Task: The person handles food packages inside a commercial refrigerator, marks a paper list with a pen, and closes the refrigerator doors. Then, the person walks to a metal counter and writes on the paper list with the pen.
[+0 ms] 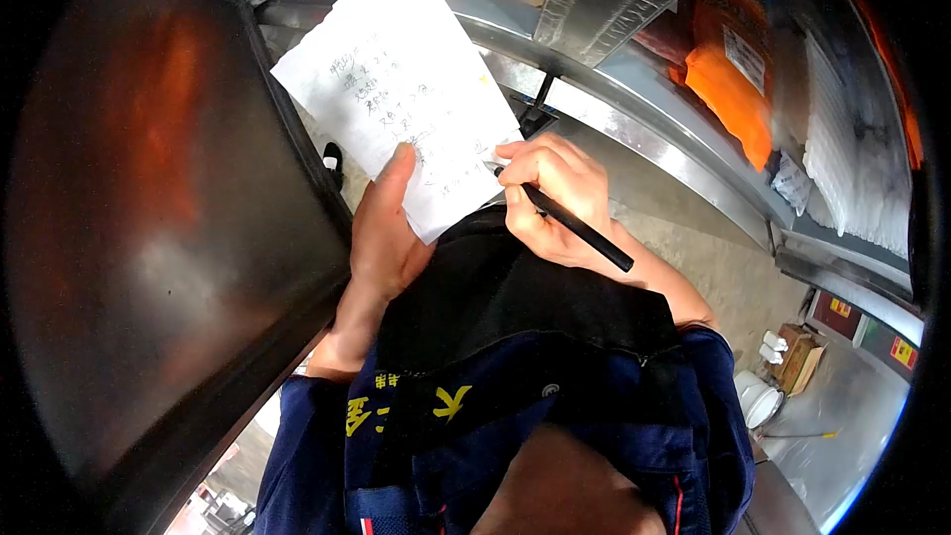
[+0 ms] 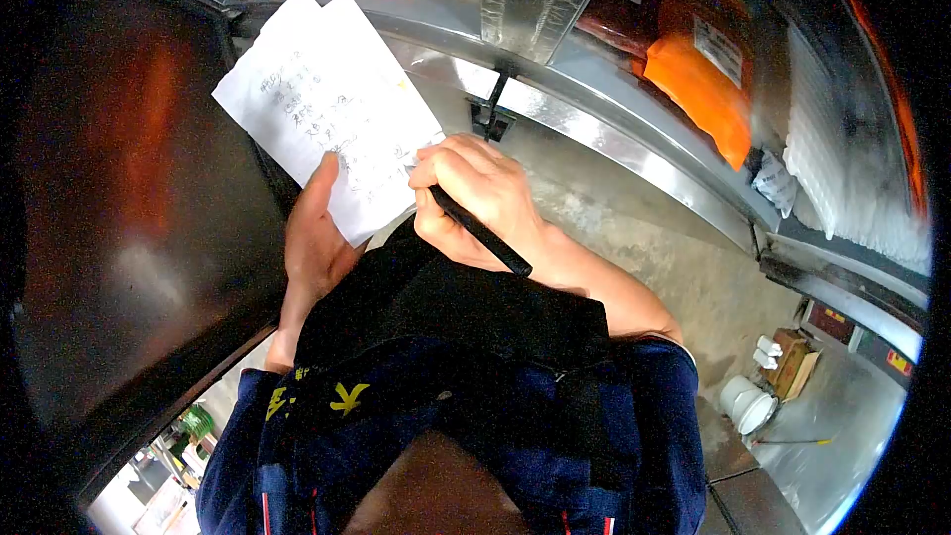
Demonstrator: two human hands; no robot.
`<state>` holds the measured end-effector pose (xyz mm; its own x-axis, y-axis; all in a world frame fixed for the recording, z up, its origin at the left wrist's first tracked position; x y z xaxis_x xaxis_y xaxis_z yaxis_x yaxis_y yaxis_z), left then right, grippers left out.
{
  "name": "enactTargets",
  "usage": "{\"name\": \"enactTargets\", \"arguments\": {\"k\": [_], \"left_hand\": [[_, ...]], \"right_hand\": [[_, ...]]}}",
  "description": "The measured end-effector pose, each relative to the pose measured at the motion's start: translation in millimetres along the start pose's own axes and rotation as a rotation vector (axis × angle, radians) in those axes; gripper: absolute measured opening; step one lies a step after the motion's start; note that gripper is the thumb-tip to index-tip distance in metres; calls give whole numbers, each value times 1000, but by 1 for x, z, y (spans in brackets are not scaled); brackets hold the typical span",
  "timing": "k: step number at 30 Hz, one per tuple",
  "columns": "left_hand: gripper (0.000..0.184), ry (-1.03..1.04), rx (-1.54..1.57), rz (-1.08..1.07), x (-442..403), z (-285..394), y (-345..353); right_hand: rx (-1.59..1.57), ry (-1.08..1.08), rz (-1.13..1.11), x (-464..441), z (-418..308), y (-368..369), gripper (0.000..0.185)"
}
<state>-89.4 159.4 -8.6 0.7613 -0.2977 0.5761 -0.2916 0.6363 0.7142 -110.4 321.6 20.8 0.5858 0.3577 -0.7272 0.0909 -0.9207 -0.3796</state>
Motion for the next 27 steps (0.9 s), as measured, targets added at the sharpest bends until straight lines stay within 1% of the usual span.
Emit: {"name": "enactTargets", "arguments": {"k": [2, 4, 7, 10, 17, 22, 25, 27], "left_hand": [[43, -5, -1, -9, -2, -1, 0], [47, -7, -64, 15, -1, 0, 3], [48, 0, -111, 39, -1, 0, 2], [48, -8, -97, 36, -1, 1, 0], [47, 8, -92, 95, 3, 0, 7], [48, -3, -80, 52, 3, 0, 5], [47, -1, -63, 35, 2, -1, 2], [47, -1, -56, 36, 1, -1, 1]], "right_hand": [[-17, 7, -5, 1, 1, -1, 13], [-42, 25, 8, 1, 2, -2, 14], [5, 83, -8, -1, 0, -2, 13], [-7, 22, 5, -1, 1, -1, 14], [-15, 17, 7, 0, -1, -2, 15], [2, 9, 16, 0, -1, -2, 14], [2, 12, -49, -1, -3, -5, 11], [-25, -24, 15, 1, -3, -7, 9]]}}
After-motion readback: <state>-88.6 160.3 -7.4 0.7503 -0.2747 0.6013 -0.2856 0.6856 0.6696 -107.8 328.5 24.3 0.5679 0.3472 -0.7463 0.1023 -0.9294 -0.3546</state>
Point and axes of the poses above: each hand's wrist, its own x-axis away from the middle knuckle, its own y-axis out of the palm, z = x × y, the point moved 3 cm from there along -x, towards the middle knuckle, and after that the axes turned 12 degrees about -y, right-handed, at the moved point
